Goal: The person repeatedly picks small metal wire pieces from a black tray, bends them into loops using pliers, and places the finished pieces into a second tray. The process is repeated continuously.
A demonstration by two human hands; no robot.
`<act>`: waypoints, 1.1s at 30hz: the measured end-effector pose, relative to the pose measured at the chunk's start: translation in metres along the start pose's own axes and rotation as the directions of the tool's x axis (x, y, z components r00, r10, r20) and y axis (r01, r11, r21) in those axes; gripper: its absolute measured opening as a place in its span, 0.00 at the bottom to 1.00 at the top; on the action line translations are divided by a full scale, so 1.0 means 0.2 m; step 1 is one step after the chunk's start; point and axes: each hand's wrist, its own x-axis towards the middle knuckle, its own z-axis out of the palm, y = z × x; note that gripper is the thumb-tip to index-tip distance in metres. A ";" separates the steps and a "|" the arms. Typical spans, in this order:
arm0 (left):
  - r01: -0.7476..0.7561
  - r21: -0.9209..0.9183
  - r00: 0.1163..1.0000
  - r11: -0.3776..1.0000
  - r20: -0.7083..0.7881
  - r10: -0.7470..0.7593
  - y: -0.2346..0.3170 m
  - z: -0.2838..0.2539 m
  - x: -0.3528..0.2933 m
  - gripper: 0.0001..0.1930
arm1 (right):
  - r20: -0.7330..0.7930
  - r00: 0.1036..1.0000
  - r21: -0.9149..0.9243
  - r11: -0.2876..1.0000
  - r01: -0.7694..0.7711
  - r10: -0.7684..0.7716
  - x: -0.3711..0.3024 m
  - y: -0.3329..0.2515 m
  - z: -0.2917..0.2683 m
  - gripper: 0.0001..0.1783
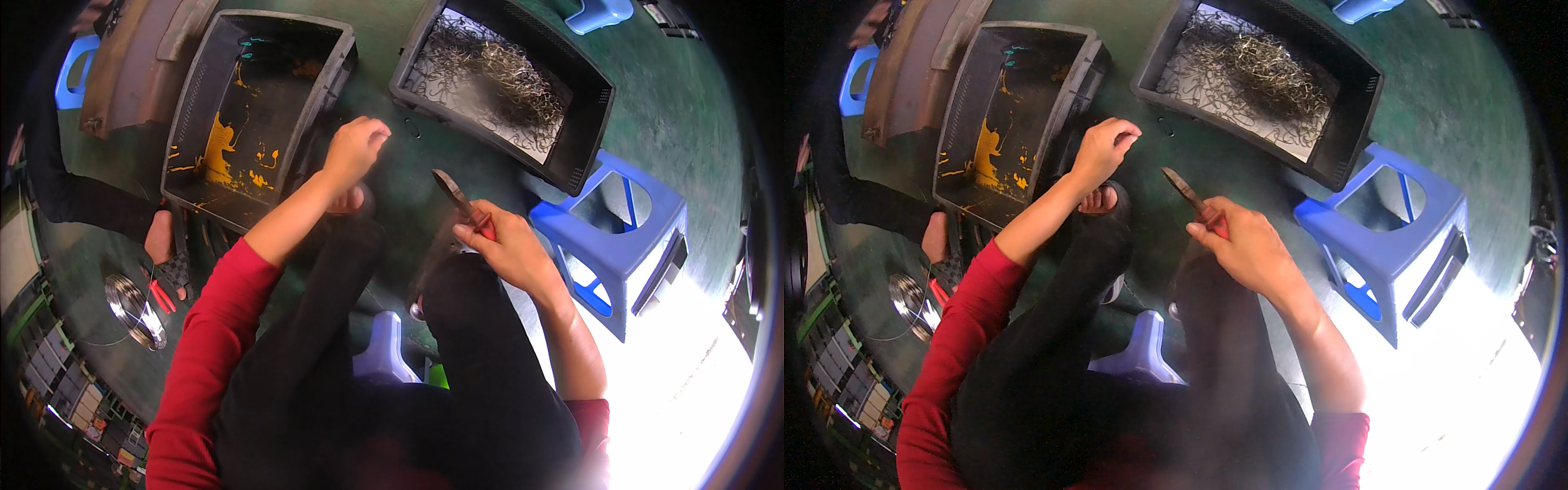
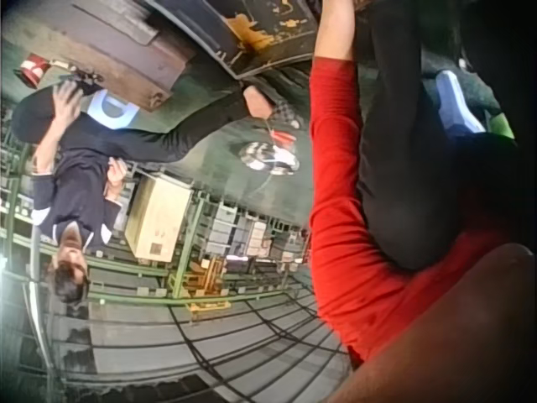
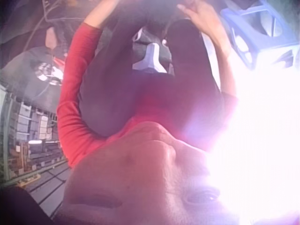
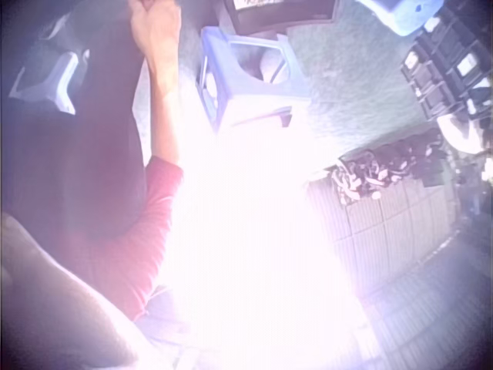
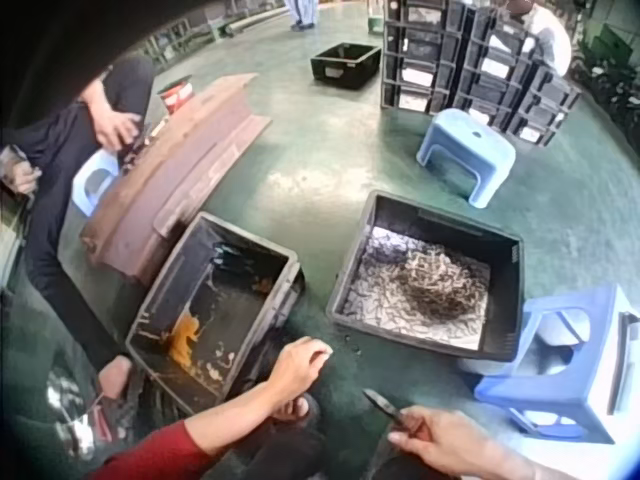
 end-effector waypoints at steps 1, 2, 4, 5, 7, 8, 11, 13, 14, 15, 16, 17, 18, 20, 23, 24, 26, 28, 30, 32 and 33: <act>-0.010 0.029 1.000 1.000 0.003 0.010 -0.01 0.03 0.01 0.04 | 0.003 1.000 0.006 1.000 -0.006 0.006 -0.01 0.01 0.00 0.19; -0.054 0.084 0.999 0.995 0.012 0.053 -0.02 0.05 0.02 0.05 | 0.003 1.000 0.022 1.000 0.013 -0.013 -0.02 0.03 -0.01 0.18; -0.133 0.142 0.991 0.981 0.016 0.132 -0.03 0.09 0.06 0.05 | 0.000 1.000 0.030 1.000 0.002 -0.002 -0.03 0.06 -0.01 0.19; -0.165 0.177 0.986 0.970 0.027 0.163 -0.03 0.10 0.08 0.06 | -0.004 1.000 0.041 0.999 0.011 -0.011 -0.04 0.08 -0.01 0.19; -0.197 0.224 0.980 0.955 0.080 0.183 -0.03 0.11 0.11 0.06 | -0.017 1.000 0.060 0.998 0.007 -0.006 -0.05 0.12 0.00 0.20; -0.210 0.249 0.976 0.945 0.109 0.188 -0.03 0.12 0.13 0.07 | -0.022 1.000 0.066 0.998 -0.002 0.004 -0.05 0.14 0.00 0.20; -0.269 0.323 0.962 0.907 0.135 0.238 -0.01 0.15 0.15 0.08 | -0.046 0.999 0.103 0.995 0.016 -0.011 -0.06 0.19 0.00 0.17; -0.300 0.379 0.954 0.875 0.112 0.279 0.00 0.16 0.16 0.08 | -0.035 0.999 0.119 0.993 0.014 -0.010 -0.07 0.21 0.00 0.17; -0.307 0.408 0.951 0.860 0.108 0.289 0.01 0.17 0.16 0.09 | -0.030 0.999 0.126 0.992 0.016 -0.013 -0.07 0.22 -0.01 0.17; -0.308 0.423 0.951 0.852 0.124 0.282 0.02 0.18 0.17 0.08 | -0.023 1.000 0.134 0.991 0.002 0.001 -0.07 0.23 -0.01 0.18; -0.309 0.438 0.951 0.844 0.140 0.275 0.03 0.18 0.17 0.07 | -0.018 1.000 0.145 0.989 -0.001 0.004 -0.07 0.23 -0.01 0.19; -0.309 0.454 0.951 0.836 0.155 0.267 0.04 0.19 0.17 0.07 | -0.013 1.000 0.156 0.988 -0.004 0.006 -0.07 0.24 -0.01 0.20; -0.296 0.473 0.955 0.830 0.175 0.241 0.04 0.20 0.17 0.06 | -0.013 1.000 0.152 0.988 -0.002 0.004 -0.07 0.24 -0.02 0.20; -0.289 0.505 0.956 0.813 0.193 0.220 0.05 0.21 0.19 0.05 | -0.014 1.000 0.144 0.990 0.007 -0.005 -0.08 0.25 -0.02 0.20; -0.247 0.511 0.964 0.823 0.220 0.152 0.05 0.22 0.21 0.05 | -0.027 1.000 0.143 0.989 0.020 -0.016 -0.08 0.26 -0.02 0.20; -0.246 0.515 0.962 0.821 0.232 0.142 0.06 0.22 0.22 0.05 | -0.022 1.000 0.138 0.990 0.012 -0.009 -0.08 0.26 -0.02 0.20; -0.220 0.530 0.959 0.819 0.272 0.081 0.10 0.21 0.22 0.05 | -0.017 1.000 0.129 0.992 0.006 -0.004 -0.08 0.26 -0.02 0.20; -0.091 0.439 0.971 0.894 0.238 -0.018 0.18 0.18 0.21 0.05 | -0.044 0.999 0.141 0.990 0.019 -0.013 -0.07 0.26 -0.02 0.20; -0.012 0.337 0.979 0.941 0.194 -0.057 0.29 0.10 0.17 0.06 | -0.053 0.998 0.156 0.988 0.023 -0.015 -0.08 0.24 -0.02 0.20; -0.026 0.225 0.996 0.974 0.086 0.007 0.42 -0.03 0.12 0.05 | -0.040 0.999 0.164 0.986 0.021 -0.014 -0.08 0.20 -0.03 0.20; 0.033 0.145 0.995 0.989 0.087 -0.046 0.48 -0.09 0.09 0.05 | -0.040 0.999 0.153 0.988 0.032 -0.026 -0.07 0.18 -0.03 0.20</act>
